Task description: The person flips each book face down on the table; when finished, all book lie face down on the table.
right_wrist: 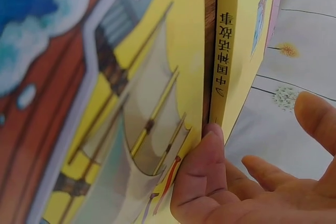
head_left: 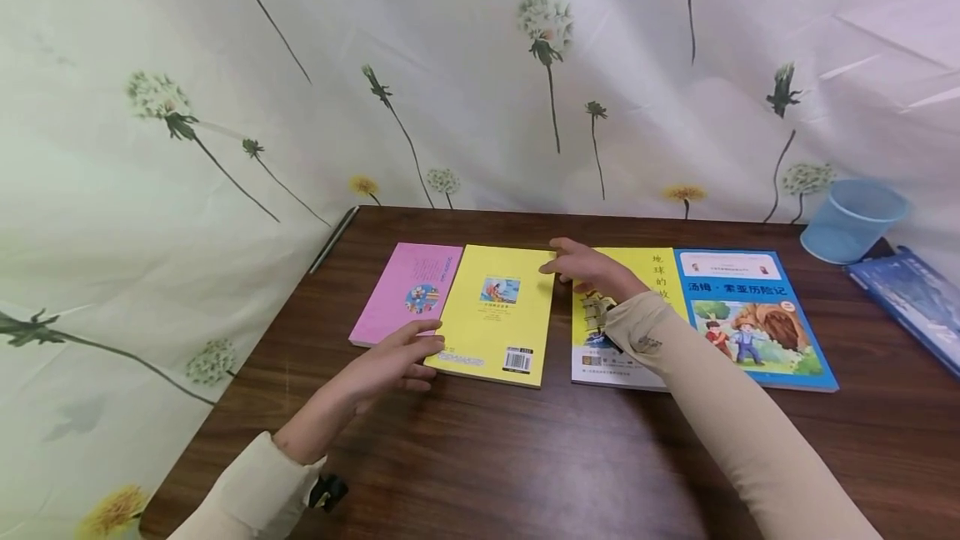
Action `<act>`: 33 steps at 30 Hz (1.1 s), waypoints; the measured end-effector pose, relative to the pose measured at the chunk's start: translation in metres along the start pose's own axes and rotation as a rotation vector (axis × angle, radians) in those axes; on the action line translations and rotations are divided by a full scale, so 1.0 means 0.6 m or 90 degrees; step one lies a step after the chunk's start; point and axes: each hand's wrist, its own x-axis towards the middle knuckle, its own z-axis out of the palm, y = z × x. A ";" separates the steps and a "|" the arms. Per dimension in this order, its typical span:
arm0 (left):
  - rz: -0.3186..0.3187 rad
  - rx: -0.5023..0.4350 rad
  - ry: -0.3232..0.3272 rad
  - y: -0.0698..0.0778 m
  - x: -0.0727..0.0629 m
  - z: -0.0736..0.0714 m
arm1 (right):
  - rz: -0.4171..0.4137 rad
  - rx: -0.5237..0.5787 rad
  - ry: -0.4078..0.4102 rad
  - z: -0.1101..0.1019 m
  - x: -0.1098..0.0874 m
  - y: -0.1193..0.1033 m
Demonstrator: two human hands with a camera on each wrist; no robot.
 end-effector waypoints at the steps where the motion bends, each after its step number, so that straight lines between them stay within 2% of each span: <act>1: 0.000 0.000 0.001 0.001 0.000 0.000 | -0.001 -0.002 -0.001 -0.001 0.001 0.000; 23: 0.005 -0.002 0.010 0.001 -0.004 0.008 | 0.014 -0.061 -0.004 0.007 0.005 -0.004; 30: 0.018 0.010 -0.012 0.003 -0.006 0.010 | 0.012 -0.068 -0.005 0.007 0.001 -0.006; 33: 0.017 0.014 -0.009 0.005 -0.006 0.012 | 0.013 -0.073 -0.003 0.006 0.002 -0.005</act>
